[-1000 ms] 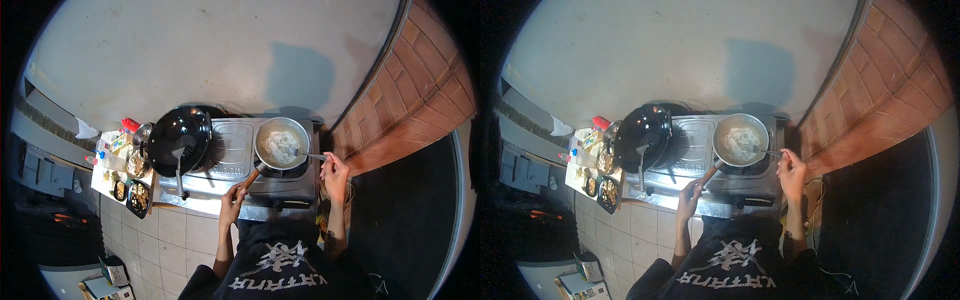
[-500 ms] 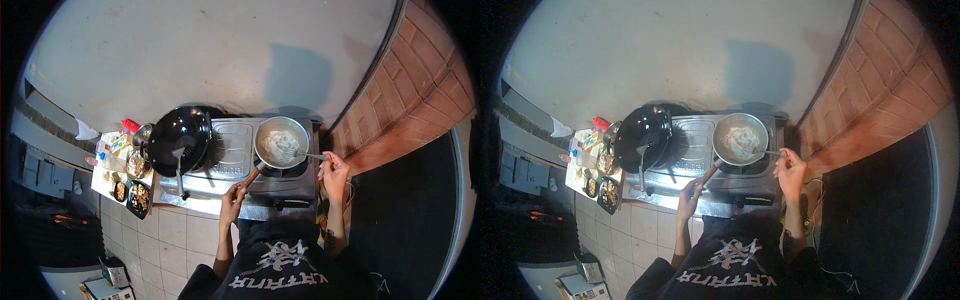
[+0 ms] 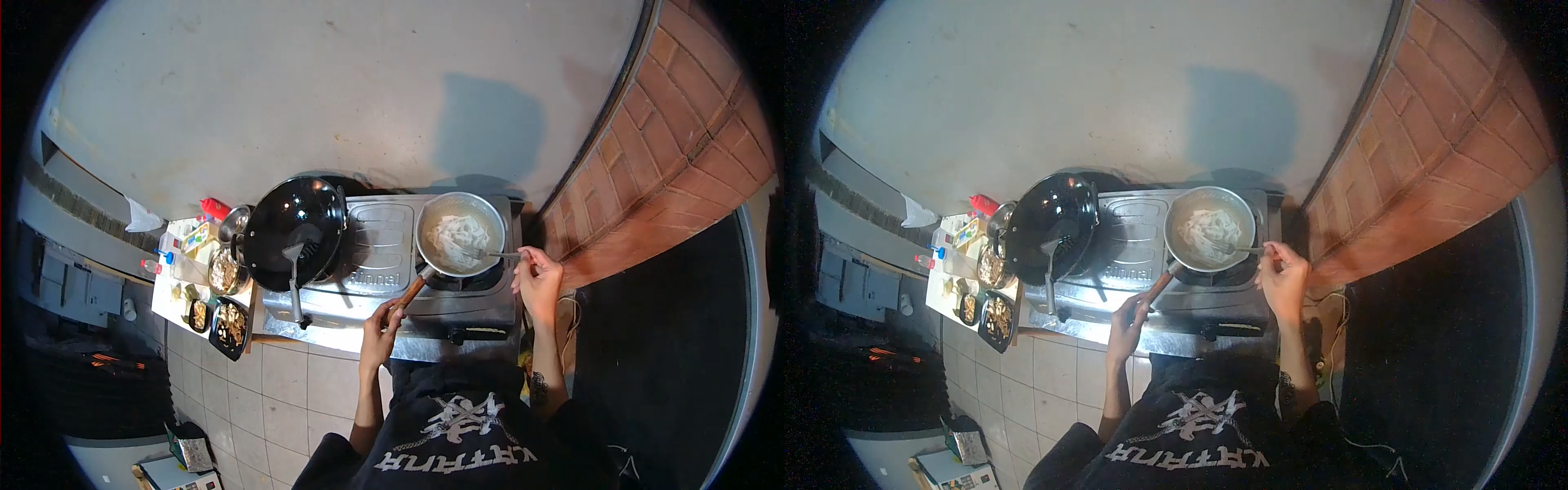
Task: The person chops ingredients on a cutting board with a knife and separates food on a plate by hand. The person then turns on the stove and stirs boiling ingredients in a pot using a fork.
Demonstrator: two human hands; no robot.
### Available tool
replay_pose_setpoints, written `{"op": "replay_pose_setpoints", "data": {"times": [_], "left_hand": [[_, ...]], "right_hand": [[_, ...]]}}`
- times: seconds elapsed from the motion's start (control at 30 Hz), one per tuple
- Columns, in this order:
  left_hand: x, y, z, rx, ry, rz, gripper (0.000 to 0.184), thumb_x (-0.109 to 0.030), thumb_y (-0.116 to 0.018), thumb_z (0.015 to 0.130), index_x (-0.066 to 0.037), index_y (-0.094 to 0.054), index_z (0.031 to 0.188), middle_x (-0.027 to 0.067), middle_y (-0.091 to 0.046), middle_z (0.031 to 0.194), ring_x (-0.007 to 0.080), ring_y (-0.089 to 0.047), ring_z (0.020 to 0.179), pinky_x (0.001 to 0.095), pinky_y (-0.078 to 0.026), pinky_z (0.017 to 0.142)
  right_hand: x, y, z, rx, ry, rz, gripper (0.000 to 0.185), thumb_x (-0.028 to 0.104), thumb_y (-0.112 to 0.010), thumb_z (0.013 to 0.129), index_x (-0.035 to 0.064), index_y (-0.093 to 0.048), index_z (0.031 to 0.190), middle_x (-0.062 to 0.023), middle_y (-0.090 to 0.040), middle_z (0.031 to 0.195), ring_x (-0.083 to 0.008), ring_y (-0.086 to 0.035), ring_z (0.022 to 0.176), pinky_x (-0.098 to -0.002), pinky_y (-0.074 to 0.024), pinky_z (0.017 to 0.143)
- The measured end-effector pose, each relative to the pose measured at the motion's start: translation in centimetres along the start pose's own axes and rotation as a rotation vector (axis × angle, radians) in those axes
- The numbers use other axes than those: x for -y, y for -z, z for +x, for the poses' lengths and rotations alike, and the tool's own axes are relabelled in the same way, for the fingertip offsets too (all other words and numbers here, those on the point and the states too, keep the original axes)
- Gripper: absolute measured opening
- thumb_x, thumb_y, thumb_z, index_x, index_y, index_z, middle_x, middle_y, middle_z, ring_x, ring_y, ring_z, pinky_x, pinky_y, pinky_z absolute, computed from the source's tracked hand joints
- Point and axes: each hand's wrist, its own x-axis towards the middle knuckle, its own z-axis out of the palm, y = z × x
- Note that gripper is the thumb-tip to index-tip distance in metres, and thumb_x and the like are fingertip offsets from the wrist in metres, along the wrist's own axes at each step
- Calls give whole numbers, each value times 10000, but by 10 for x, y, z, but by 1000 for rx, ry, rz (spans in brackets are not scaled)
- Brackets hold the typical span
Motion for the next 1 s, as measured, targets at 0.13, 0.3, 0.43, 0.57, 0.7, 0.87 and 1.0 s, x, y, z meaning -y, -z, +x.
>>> {"op": "replay_pose_setpoints", "data": {"times": [0.13,0.3,0.43,0.57,0.7,0.87,1.0], "left_hand": [[-1,0,1,0,2,3,334,-229,-597,919,-9,-592,1170,30,-632,768,72,-515,670,228,-451,639],[3,0,1,-4,5,-1,328,-225,-594,920,-13,-592,1170,27,-634,769,70,-514,672,231,-450,638],[-1,0,1,0,16,17,330,-228,-590,922,-12,-590,1171,28,-632,763,71,-517,673,235,-451,640],[2,0,1,1,-3,11,333,-233,-589,924,-11,-588,1172,30,-630,761,72,-519,674,234,-452,643],[1,0,1,6,11,8,341,-241,-590,923,-7,-587,1171,30,-626,759,76,-525,678,235,-455,650],[1,0,1,4,-3,7,349,-256,-584,927,-3,-587,1168,38,-624,767,85,-534,685,239,-460,658],[2,0,1,9,-1,13,360,-268,-580,929,0,-584,1170,41,-624,779,89,-535,693,241,-460,665]], "right_hand": [[3,0,0,10,-13,17,113,15,-558,887,-64,-614,946,-63,-576,623,-95,-544,436,-229,-422,372],[-1,-1,1,5,-36,57,103,18,-559,889,-62,-610,930,-63,-575,622,-100,-547,435,-233,-434,370],[-9,-1,3,-4,-36,64,107,23,-548,897,-57,-606,937,-62,-576,624,-105,-555,440,-239,-450,375],[-14,-2,5,4,-52,113,112,18,-536,900,-55,-604,951,-67,-577,626,-112,-563,446,-244,-464,382],[-19,-2,4,5,-54,120,113,6,-529,898,-54,-605,954,-73,-579,635,-116,-569,456,-247,-471,385],[-22,-3,4,14,-58,155,119,-13,-514,895,-65,-598,963,-79,-581,652,-119,-573,464,-248,-477,394],[-24,-2,3,-1,-59,193,120,-7,-514,902,-67,-595,966,-74,-575,645,-116,-570,465,-246,-472,391]]}}
